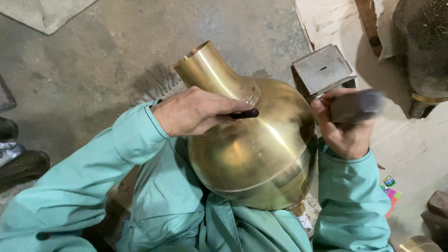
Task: The person sits on the floor of a workshop holding a small punch against the neck seam of a large brass vessel and strikes it repeatedly with a heavy mallet, working around the rim. They reposition the punch along the joint and continue hammering to shape or set the metal seam.
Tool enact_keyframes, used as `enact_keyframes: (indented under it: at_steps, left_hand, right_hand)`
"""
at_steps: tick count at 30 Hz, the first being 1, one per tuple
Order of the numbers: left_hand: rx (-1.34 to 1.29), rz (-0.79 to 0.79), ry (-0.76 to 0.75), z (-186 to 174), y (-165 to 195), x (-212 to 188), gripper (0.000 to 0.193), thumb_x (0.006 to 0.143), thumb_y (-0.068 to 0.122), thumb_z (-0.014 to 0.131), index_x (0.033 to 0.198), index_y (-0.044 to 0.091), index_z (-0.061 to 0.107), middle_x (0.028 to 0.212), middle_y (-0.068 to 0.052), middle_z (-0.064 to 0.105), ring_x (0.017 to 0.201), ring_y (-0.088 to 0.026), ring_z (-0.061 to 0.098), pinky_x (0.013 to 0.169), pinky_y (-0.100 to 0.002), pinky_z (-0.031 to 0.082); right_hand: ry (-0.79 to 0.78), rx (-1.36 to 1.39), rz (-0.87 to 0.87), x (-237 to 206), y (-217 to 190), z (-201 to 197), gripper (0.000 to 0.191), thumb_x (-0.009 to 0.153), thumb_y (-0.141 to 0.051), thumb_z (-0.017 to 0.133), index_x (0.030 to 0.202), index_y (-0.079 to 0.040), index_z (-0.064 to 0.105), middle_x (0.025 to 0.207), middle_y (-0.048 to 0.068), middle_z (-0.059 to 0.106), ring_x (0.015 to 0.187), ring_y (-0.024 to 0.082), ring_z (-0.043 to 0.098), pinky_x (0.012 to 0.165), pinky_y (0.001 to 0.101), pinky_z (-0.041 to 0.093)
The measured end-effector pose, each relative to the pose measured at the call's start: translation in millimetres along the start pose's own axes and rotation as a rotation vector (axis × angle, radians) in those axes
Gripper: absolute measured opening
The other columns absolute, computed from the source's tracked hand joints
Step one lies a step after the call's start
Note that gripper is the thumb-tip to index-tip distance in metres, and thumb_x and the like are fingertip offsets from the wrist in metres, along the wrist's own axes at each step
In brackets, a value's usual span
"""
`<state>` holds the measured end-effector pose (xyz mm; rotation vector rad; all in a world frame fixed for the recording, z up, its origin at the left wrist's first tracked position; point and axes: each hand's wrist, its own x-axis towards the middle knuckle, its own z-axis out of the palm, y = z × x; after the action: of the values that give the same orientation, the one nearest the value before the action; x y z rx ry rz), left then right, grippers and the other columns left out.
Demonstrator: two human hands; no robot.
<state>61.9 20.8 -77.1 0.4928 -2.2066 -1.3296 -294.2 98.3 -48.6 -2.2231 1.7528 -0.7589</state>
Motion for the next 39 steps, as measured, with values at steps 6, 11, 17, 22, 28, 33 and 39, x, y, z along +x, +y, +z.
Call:
enact_keyframes:
  at_steps: [6, 11, 17, 22, 28, 33, 39]
  left_hand:
    - [0.014, 0.059, 0.049, 2, -6, -2, 0.044, 0.095, 0.009, 0.074, 0.137, 0.01, 0.061, 0.118, -0.012, 0.075, 0.103, -0.029, 0.076, 0.087, -0.038, 0.062]
    - [0.003, 0.093, 0.087, 4, -9, -5, 0.037, 0.098, 0.011, 0.071, 0.134, 0.007, 0.061, 0.119, -0.012, 0.074, 0.106, -0.029, 0.076, 0.091, -0.037, 0.063]
    - [0.05, 0.095, 0.113, 4, -6, -9, 0.038, 0.098, 0.009, 0.07, 0.136, 0.007, 0.063, 0.122, -0.013, 0.074, 0.105, -0.031, 0.076, 0.088, -0.038, 0.062]
    - [0.045, -0.02, 0.144, 4, -2, -9, 0.04, 0.096, 0.008, 0.071, 0.135, 0.007, 0.065, 0.119, -0.012, 0.075, 0.1, -0.028, 0.077, 0.085, -0.036, 0.062]
    - [0.032, 0.056, 0.267, 6, -2, -12, 0.045, 0.093, 0.003, 0.075, 0.136, 0.004, 0.061, 0.122, -0.015, 0.073, 0.109, -0.029, 0.076, 0.092, -0.035, 0.063]
    - [0.045, -0.02, 0.307, 11, -3, -17, 0.042, 0.092, 0.002, 0.076, 0.131, 0.003, 0.065, 0.115, -0.015, 0.075, 0.104, -0.028, 0.077, 0.088, -0.034, 0.063]
    - [-0.004, -0.016, 0.37, 10, -4, -19, 0.036, 0.094, 0.002, 0.076, 0.128, 0.004, 0.066, 0.114, -0.013, 0.077, 0.101, -0.026, 0.079, 0.086, -0.032, 0.064]
  right_hand:
    - [0.005, 0.194, 0.094, 27, -16, -3, 0.021, 0.08, -0.005, 0.076, 0.098, -0.014, 0.068, 0.091, 0.002, 0.07, 0.073, 0.022, 0.061, 0.079, 0.0355, 0.046]
    - [-0.008, 0.01, -0.039, 42, -38, -11, 0.026, 0.078, 0.0, 0.078, 0.1, -0.01, 0.067, 0.085, 0.005, 0.068, 0.078, 0.023, 0.065, 0.081, 0.0399, 0.044]
    - [0.006, -0.017, -0.023, 55, -57, -16, 0.018, 0.085, -0.004, 0.079, 0.096, -0.01, 0.066, 0.083, 0.001, 0.07, 0.079, 0.017, 0.067, 0.08, 0.0423, 0.046]
    - [-0.038, -0.393, -0.305, 70, -68, -24, 0.02, 0.079, 0.0, 0.083, 0.09, -0.007, 0.068, 0.077, 0.007, 0.07, 0.074, 0.023, 0.068, 0.078, 0.0475, 0.045]
    - [-0.048, -0.492, -0.31, 81, -75, -30, 0.023, 0.074, 0.0, 0.082, 0.089, -0.009, 0.068, 0.073, 0.004, 0.067, 0.07, 0.024, 0.065, 0.081, 0.0485, 0.045]
    - [-0.037, -0.262, -0.175, 87, -75, -36, 0.02, 0.079, -0.005, 0.076, 0.095, -0.012, 0.067, 0.082, 0.002, 0.066, 0.076, 0.021, 0.063, 0.083, 0.0419, 0.043]
    - [-0.149, -0.338, -0.188, 99, -86, -46, 0.023, 0.081, -0.008, 0.077, 0.101, -0.015, 0.069, 0.086, -0.001, 0.071, 0.079, 0.021, 0.066, 0.088, 0.0401, 0.043]
